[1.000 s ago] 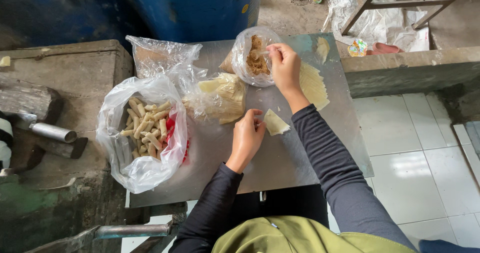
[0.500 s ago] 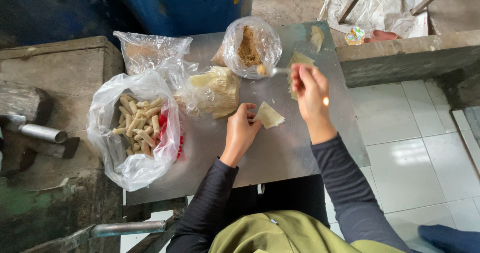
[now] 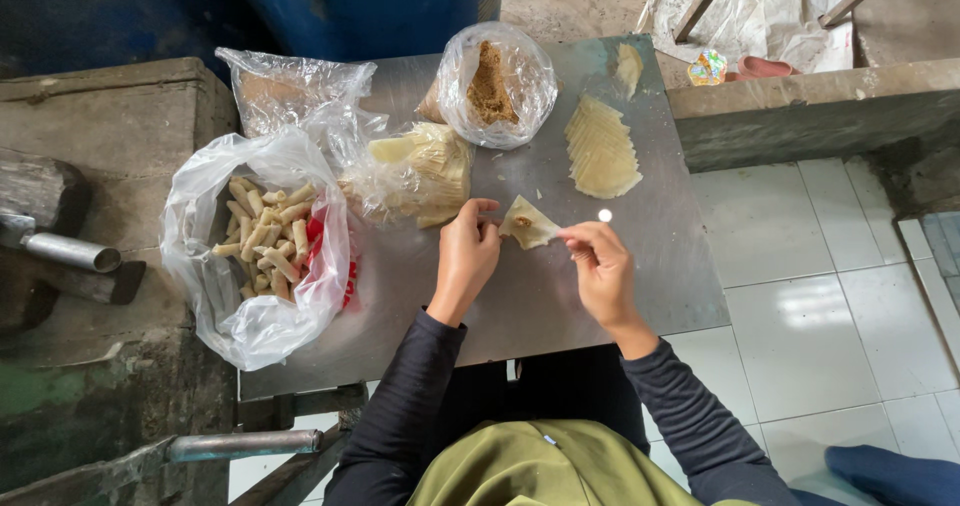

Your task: The person sits at a metal table and folds triangular pastry wrappers around a portion of brown filling taken from a plastic-lined container, pressing the edges closed by hand. Each folded piece is placed onto a growing stack of finished pieces on the table, and the person repeats this folding cycle throughout the episode.

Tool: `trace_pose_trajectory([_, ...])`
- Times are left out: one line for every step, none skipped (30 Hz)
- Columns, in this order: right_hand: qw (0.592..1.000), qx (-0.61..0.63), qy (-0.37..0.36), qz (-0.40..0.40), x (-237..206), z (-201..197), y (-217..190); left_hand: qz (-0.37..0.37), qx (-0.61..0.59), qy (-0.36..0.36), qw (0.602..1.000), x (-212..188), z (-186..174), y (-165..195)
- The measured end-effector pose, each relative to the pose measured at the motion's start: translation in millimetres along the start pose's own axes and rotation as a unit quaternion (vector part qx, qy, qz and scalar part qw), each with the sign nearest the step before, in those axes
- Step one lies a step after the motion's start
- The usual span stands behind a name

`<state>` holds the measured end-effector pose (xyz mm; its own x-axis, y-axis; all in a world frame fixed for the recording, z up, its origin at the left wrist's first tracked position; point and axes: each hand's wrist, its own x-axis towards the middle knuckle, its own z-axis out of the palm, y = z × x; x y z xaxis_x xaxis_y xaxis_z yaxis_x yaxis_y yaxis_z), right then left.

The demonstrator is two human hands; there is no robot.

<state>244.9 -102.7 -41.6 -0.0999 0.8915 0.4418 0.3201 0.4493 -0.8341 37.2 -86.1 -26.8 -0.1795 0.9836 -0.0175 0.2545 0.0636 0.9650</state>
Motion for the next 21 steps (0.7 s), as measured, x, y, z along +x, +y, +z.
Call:
trace_pose_trajectory([0.999, -0.019, -0.019, -0.017, -1, -1, -6, -0.002, -0.012, -0.002, 1.0, 1, 0, -1])
trace_pose_trajectory([0.998, -0.039, -0.037, -0.033, -2, -1, -11, -0.007, -0.018, -0.004, 1.0, 1, 0, -1])
trace_pose_trajectory([0.995, -0.058, -0.056, -0.05, -2, -2, -15, -0.012, -0.025, -0.006, 1.0, 2, 1, -2])
trace_pose_trajectory([0.993, -0.069, -0.063, -0.065, -3, -3, -18, -0.017, -0.031, -0.009, 0.999, 2, 1, -2])
trace_pose_trajectory([0.991, -0.079, -0.071, -0.08, -3, -4, -20, -0.012, -0.024, -0.008, 1.0, 2, 1, -2])
trace_pose_trajectory([0.988, -0.09, -0.079, -0.094, -4, -5, -22, -0.007, -0.017, -0.007, 1.0, 2, 1, -2])
trace_pose_trajectory([0.987, -0.097, -0.075, -0.099, -5, -7, -22, -0.002, -0.009, -0.006, 1.0, 2, 1, -2])
trace_pose_trajectory([0.986, -0.105, -0.071, -0.105, -7, -10, -23, -0.001, -0.009, -0.007, 1.0, 1, 1, -1])
trace_pose_trajectory([0.985, -0.112, -0.067, -0.111, -8, -12, -23, 0.002, -0.009, -0.006, 1.0, 0, 1, -1])
trace_pose_trajectory([0.986, -0.11, -0.061, -0.106, -8, -15, -23, 0.005, -0.009, -0.006, 1.0, 0, 0, 0])
trace_pose_trajectory([0.987, -0.109, -0.055, -0.1, -10, -18, -23, 0.007, 0.001, -0.006, 1.0, 0, 0, 0])
trace_pose_trajectory([0.988, -0.109, -0.049, -0.095, -10, -20, -23, 0.011, 0.011, -0.007, 1.0, 0, 0, 1])
trace_pose_trajectory([0.99, -0.102, -0.042, -0.09, -10, -21, -22, 0.015, 0.02, -0.008, 1.0, 0, 0, 1])
trace_pose_trajectory([0.991, -0.095, -0.035, -0.083, -10, -22, -22, 0.017, 0.018, -0.011, 1.0, 0, 0, 2])
trace_pose_trajectory([0.993, -0.088, -0.028, -0.077, -9, -22, -22, 0.019, 0.016, -0.013, 1.0, 0, 0, 2])
trace_pose_trajectory([0.993, -0.086, -0.021, -0.081, -8, -21, -22, 0.022, 0.015, -0.014, 1.0, 0, 0, 2])
trace_pose_trajectory([0.993, -0.083, -0.015, -0.084, -6, -19, -22, 0.02, 0.014, -0.016, 1.0, 0, 0, 2])
trace_pose_trajectory([0.993, -0.08, -0.008, -0.087, -4, -16, -22, 0.018, 0.013, -0.017, 1.0, 0, 1, 2])
trace_pose_trajectory([0.993, -0.084, -0.018, -0.084, -2, -13, -22, 0.016, 0.013, -0.019, 1.0, 0, 1, 2])
trace_pose_trajectory([0.992, -0.089, -0.028, -0.081, 0, -11, -22, 0.017, 0.012, -0.018, 1.0, 0, 1, 2])
trace_pose_trajectory([0.992, -0.093, -0.038, -0.079, 1, -9, -23, 0.019, 0.012, -0.016, 1.0, -1, 2, 2])
